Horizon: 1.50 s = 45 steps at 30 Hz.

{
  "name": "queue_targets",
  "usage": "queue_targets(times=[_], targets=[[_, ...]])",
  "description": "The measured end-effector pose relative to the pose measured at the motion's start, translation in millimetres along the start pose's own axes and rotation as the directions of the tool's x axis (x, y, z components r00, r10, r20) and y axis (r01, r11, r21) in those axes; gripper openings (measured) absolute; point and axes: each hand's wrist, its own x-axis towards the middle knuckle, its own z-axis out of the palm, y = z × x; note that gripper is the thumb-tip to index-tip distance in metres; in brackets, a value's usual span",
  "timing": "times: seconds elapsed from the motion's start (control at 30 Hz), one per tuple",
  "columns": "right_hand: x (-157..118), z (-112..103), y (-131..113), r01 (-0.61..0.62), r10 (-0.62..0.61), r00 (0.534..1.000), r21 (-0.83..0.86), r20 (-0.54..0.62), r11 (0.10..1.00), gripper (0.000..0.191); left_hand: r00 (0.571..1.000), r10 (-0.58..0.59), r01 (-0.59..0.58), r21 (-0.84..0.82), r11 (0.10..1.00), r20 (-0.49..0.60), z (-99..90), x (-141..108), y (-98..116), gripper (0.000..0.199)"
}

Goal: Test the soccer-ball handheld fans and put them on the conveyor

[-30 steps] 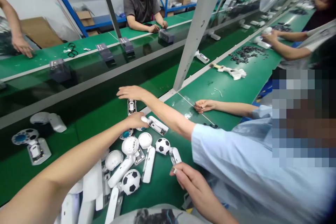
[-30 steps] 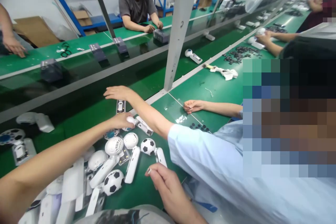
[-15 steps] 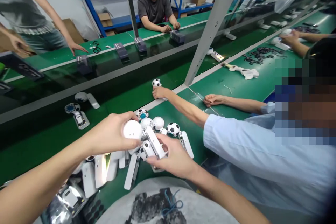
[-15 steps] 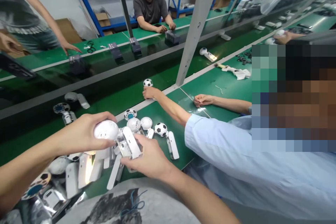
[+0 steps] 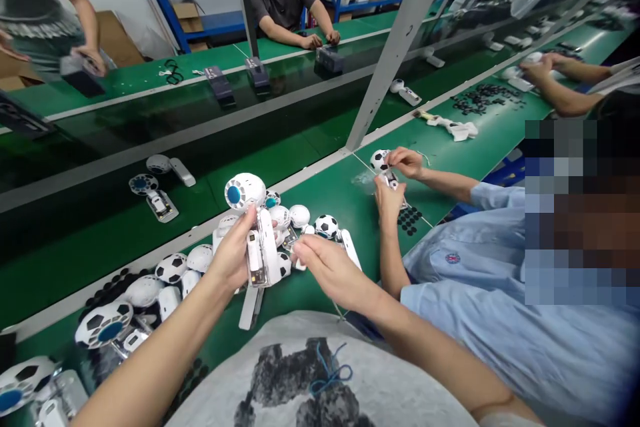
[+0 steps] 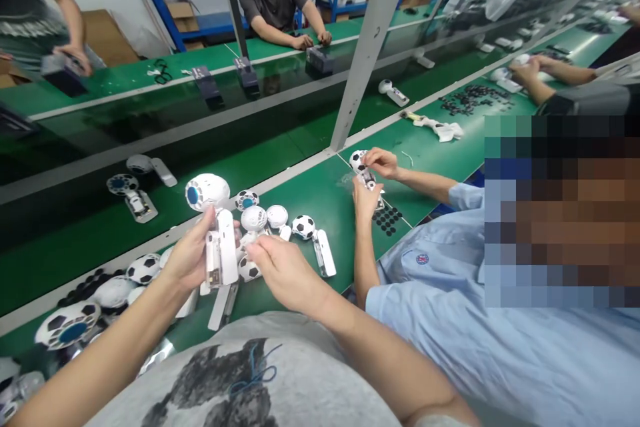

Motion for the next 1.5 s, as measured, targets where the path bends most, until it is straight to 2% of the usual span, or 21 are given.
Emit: queue_targets(times=[0.07, 0.13, 0.27, 0.53, 0.87, 1.0, 1.03, 1.1, 1.17, 1.2, 1.23, 1.27, 1.33, 1.4, 1.5], targets=[[-1.1, -2.8, 1.9, 0.018, -0.018, 1.000, -0.026, 0.001, 0.999, 0.032, 0.999, -0.029, 0.030, -0.015, 0.999, 0.024, -5.4, 0.3, 4.7, 0.029], [-0.3, -1.9, 3.0, 0.043, -0.043, 0.999, -0.037, -0.006, 0.998, 0.029, 0.996, -0.042, 0.044, -0.024, 0.999, 0.078, -8.0, -0.9, 3.9, 0.025], [3.9, 3.6, 2.5, 0.068, -0.065, 0.997, -0.079, 0.033, 0.995, 0.029, 0.981, 0.003, 0.001, -0.021, 1.000, 0.195, -6.1, -3.6, -6.4, 0.025], [5.7, 8.8, 6.3, 0.069, -0.048, 0.996, -0.318, 0.076, 0.946, 0.029, 0.978, 0.075, -0.114, 0.194, 0.974, 0.196, -3.3, -6.0, -9.1, 0.044], [9.6, 11.5, 16.9, -0.026, 0.037, 0.996, -0.135, 0.078, 0.990, 0.029, 0.990, -0.056, 0.031, 0.190, 0.981, 0.131, 1.1, 1.8, -14.1, 0.040], [16.0, 13.1, 25.9, -0.077, 0.078, 0.996, -0.031, 0.043, 0.997, 0.025, 0.981, 0.064, -0.107, 0.235, 0.966, 0.184, -0.4, 14.1, -7.1, 0.043], [16.8, 10.5, 30.3, -0.102, 0.101, 0.994, 0.013, 0.027, 0.995, 0.023, 0.980, 0.093, -0.136, 0.247, 0.959, 0.178, -2.4, 20.0, -2.0, 0.043], [16.6, 0.4, 41.4, -0.187, 0.192, 0.981, 0.136, -0.024, 0.973, 0.023, 0.986, 0.136, -0.157, 0.270, 0.950, 0.095, -10.5, 36.9, 13.4, 0.042], [14.9, -13.0, 52.9, -0.313, 0.358, 0.927, 0.298, -0.108, 0.902, 0.030, 0.980, 0.199, -0.184, 0.282, 0.941, -0.025, -22.5, 60.5, 33.6, 0.038], [14.2, -19.0, 57.3, -0.356, 0.438, 0.886, 0.378, -0.156, 0.855, 0.034, 0.972, 0.228, -0.200, 0.292, 0.935, -0.062, -28.4, 74.4, 44.0, 0.036], [13.7, -23.5, 60.3, -0.371, 0.471, 0.863, 0.404, -0.183, 0.836, 0.037, 0.967, 0.242, -0.209, 0.305, 0.929, -0.076, -33.0, 89.7, 53.5, 0.033], [13.8, -26.0, 61.8, -0.367, 0.467, 0.861, 0.391, -0.202, 0.844, 0.037, 0.968, 0.243, -0.210, 0.321, 0.924, -0.066, -35.6, 106.1, 61.3, 0.031], [15.2, -25.3, 61.7, -0.330, 0.411, 0.886, 0.329, -0.215, 0.885, 0.033, 0.972, 0.231, -0.203, 0.358, 0.911, -0.036, -33.3, 142.3, 70.7, 0.025], [18.1, -20.2, 61.4, -0.305, 0.369, 0.908, 0.288, -0.200, 0.908, 0.031, 0.969, 0.243, -0.209, 0.388, 0.898, -0.041, -22.7, 181.0, 72.5, 0.021], [22.5, -14.5, 68.4, -0.322, 0.385, 0.899, 0.282, -0.208, 0.904, 0.033, 0.957, 0.280, -0.214, 0.456, 0.864, -0.081, -5.2, 234.3, 70.5, 0.021]])
